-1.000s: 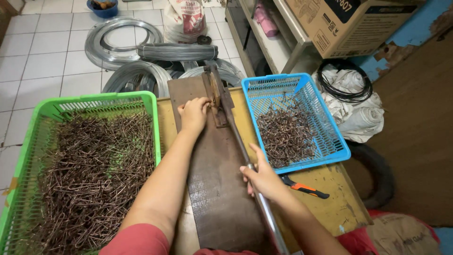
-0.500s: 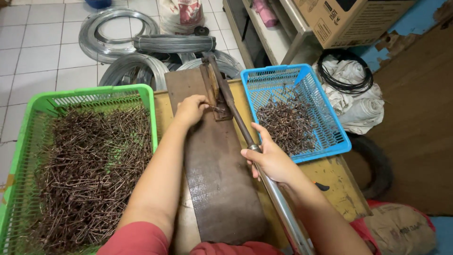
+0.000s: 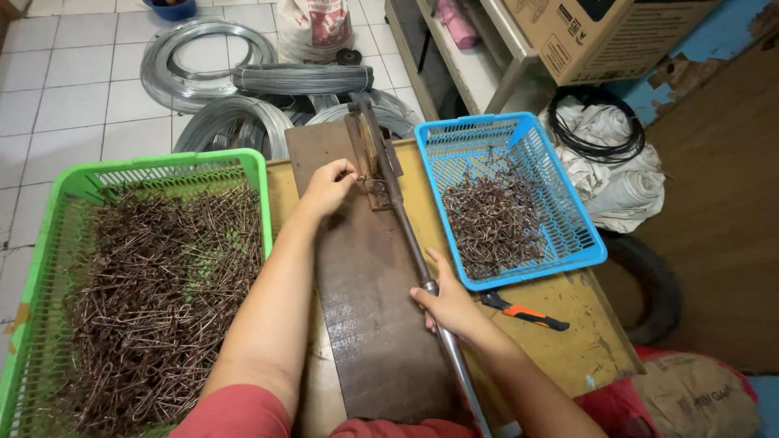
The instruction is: Cutting metal rods to size using a manual lever-operated shear.
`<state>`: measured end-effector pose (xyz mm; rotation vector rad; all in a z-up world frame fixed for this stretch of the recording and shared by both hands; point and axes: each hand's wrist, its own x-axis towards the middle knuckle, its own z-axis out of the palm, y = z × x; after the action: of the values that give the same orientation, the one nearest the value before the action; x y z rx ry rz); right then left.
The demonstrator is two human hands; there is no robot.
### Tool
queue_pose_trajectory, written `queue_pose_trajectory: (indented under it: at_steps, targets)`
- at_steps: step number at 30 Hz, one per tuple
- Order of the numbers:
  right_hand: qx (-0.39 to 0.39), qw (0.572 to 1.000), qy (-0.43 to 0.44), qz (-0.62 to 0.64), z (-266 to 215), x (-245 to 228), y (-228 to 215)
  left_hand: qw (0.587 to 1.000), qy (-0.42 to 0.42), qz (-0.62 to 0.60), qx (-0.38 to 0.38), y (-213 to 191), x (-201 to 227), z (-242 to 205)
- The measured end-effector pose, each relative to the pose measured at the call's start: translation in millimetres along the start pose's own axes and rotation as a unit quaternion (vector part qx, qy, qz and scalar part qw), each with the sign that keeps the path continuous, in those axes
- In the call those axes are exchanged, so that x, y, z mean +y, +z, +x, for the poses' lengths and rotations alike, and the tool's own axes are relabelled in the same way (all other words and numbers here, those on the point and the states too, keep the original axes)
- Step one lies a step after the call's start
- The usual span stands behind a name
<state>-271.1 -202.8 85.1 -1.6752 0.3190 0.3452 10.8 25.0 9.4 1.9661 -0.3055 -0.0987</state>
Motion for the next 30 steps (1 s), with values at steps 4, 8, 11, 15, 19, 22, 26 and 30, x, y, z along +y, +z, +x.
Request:
queue_pose_trajectory:
  at_steps: [4, 8, 11, 15, 19, 22, 26, 30]
  targets:
    - [0.017, 1.000, 0.000, -0.010, 11, 18, 4, 1.000, -0.005, -0.009, 0.012, 6, -19, 15]
    - [0.080, 0.985, 0.032, -0.149, 8, 11, 12, 0.999, -0.017, -0.019, 0.020, 8, -21, 13]
    - [0.092, 0.973, 0.036, -0.209, -2, -9, 17, 0.995, -0.026, -0.091, -0.022, 9, -26, 21]
    - [0.099, 0.956, 0.027, -0.273, 13, 11, 13, 0.915, -0.095, -0.302, -0.250, 1, 54, -41]
    - [0.086, 0.960, -0.017, -0.267, 18, 13, 13, 0.810, -0.100, -0.291, -0.499, 42, 91, -76]
    - [0.120, 0.941, -0.114, -0.296, 9, -9, 17, 0.791, -0.042, -0.366, -0.487, 108, 107, -88]
    - [0.112, 0.947, -0.012, -0.301, 31, 25, 6, 0.928, 0.036, -0.257, -0.267, 175, 87, -91]
    - [0.107, 0.950, -0.090, -0.281, 31, 35, 2, 0.950, 0.241, -0.046, -0.192, 175, 93, -112]
